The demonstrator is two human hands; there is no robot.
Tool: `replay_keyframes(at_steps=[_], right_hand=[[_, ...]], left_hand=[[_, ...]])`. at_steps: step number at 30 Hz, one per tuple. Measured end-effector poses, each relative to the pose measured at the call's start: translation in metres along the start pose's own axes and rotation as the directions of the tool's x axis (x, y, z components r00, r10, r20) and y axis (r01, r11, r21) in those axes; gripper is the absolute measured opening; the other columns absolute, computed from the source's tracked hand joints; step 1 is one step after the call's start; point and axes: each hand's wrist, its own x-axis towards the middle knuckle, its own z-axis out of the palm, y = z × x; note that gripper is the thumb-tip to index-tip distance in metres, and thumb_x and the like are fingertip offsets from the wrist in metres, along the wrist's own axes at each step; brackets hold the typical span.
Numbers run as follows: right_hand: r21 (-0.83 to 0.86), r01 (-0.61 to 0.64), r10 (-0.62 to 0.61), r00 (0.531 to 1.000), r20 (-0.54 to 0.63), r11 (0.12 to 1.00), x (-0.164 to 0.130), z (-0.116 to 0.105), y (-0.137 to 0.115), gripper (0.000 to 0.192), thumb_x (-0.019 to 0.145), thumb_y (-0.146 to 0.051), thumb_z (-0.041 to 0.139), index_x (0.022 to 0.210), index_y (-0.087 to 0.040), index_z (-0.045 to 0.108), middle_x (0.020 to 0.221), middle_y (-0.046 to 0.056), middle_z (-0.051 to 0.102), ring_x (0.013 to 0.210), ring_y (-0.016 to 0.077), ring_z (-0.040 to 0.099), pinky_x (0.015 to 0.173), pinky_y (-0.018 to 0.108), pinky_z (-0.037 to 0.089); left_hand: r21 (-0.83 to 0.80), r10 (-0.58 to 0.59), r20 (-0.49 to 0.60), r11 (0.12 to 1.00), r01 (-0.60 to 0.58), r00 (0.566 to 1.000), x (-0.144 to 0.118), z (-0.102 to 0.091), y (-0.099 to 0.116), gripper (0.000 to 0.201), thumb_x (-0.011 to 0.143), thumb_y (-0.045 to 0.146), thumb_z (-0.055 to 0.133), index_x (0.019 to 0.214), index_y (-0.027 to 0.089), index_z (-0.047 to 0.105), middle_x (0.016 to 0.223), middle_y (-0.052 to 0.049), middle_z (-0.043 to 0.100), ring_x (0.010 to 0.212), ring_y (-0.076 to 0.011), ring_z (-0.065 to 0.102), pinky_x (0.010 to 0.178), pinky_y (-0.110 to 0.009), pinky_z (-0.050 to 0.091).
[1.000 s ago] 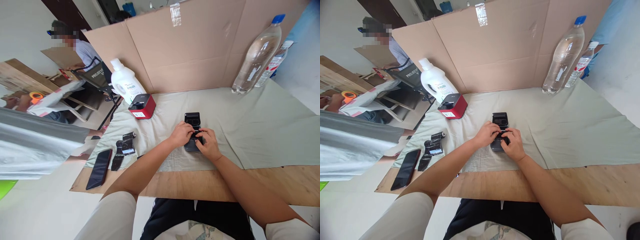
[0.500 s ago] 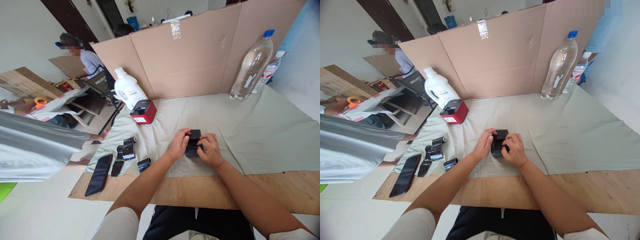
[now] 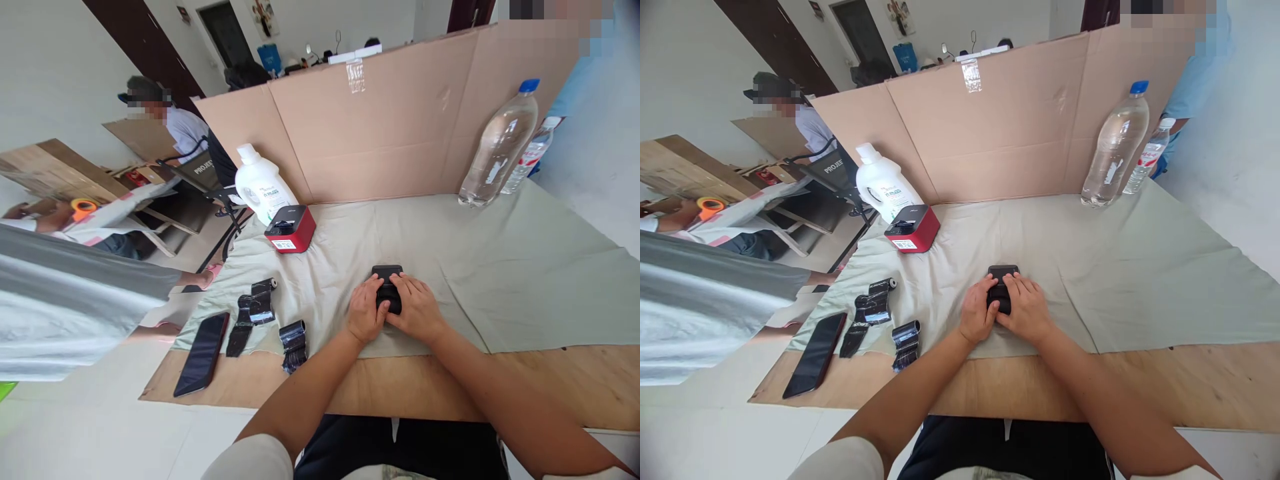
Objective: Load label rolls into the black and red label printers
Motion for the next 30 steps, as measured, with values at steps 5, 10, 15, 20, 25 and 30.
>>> replay_keyframes(at_steps=[5,10,15,20,25,30], right_hand=[[-0.035,-0.149,0.152,0.983,0.103,0.988,0.01,-0.006,-0.015,0.069,0.079,-0.051,0.066,0.132,-0.01,0.051,0.128,0.023,0.063,0.124,0.0407,0.055,0.097,0.056,0.045],[-0.129,-0.404,0.421,0.894,0.155,0.905,0.023,0.01,-0.049,0.09,0.069,-0.057,0.074,0.144,-0.018,0.042,0.154,0.027,0.035,0.128,0.0528,0.043,0.087,0.063,0.045],[-0.156,-0.337,0.364,0.908,0.207,0.929,0.037,0.017,-0.021,0.084,0.069,-0.046,0.072,0.145,-0.026,0.042,0.156,0.019,0.035,0.11,0.0411,0.055,0.084,0.054,0.048],[-0.224,-0.425,0.426,0.904,-0.048,0.877,0.08,-0.007,0.115,0.065,0.071,-0.044,0.067,0.13,-0.019,0.055,0.14,0.023,0.049,0.101,0.0354,0.057,0.084,0.052,0.048],[-0.364,-0.699,0.731,0.679,-0.069,0.615,0.106,-0.047,0.233,0.07,0.072,-0.043,0.069,0.134,-0.015,0.053,0.147,0.024,0.041,0.119,0.0444,0.049,0.095,0.059,0.041],[-0.484,-0.749,0.865,0.5,0.034,0.452,0.09,-0.063,0.251,0.078,0.087,-0.046,0.058,0.153,-0.014,0.031,0.16,0.025,0.022,0.138,0.0487,0.033,0.105,0.06,0.032]], left_hand=[[-0.223,-0.18,-0.093,0.962,0.156,0.979,-0.01,0.001,-0.002,0.055,0.1,0.054,0.025,0.135,0.016,0.042,0.133,-0.019,0.055,0.131,-0.0266,0.05,0.112,-0.05,0.038],[-0.434,-0.491,-0.225,0.824,0.365,0.842,-0.02,0.006,-0.013,0.057,0.099,0.059,0.021,0.13,0.017,0.043,0.13,-0.017,0.053,0.127,-0.0248,0.051,0.112,-0.046,0.039],[-0.253,-0.409,-0.063,0.889,0.382,0.91,-0.019,0.002,-0.01,0.046,0.098,0.05,0.033,0.126,0.018,0.051,0.125,-0.017,0.059,0.122,-0.0282,0.055,0.108,-0.052,0.042],[0.041,-0.182,0.372,0.983,0.18,0.91,-0.009,-0.003,0.005,0.043,0.091,0.033,0.049,0.132,0.026,0.056,0.144,-0.01,0.056,0.142,-0.0321,0.041,0.119,-0.062,0.024],[0.112,-0.147,0.549,0.989,0.101,0.823,-0.005,-0.005,0.018,0.053,0.093,0.033,0.046,0.146,0.033,0.045,0.161,-0.004,0.034,0.152,-0.0313,0.023,0.122,-0.064,0.014],[0.033,-0.108,0.699,0.992,0.12,0.707,-0.016,-0.029,0.027,0.066,0.088,0.05,0.057,0.15,0.033,0.041,0.164,-0.007,0.022,0.153,-0.0397,0.009,0.118,-0.073,0.006]])
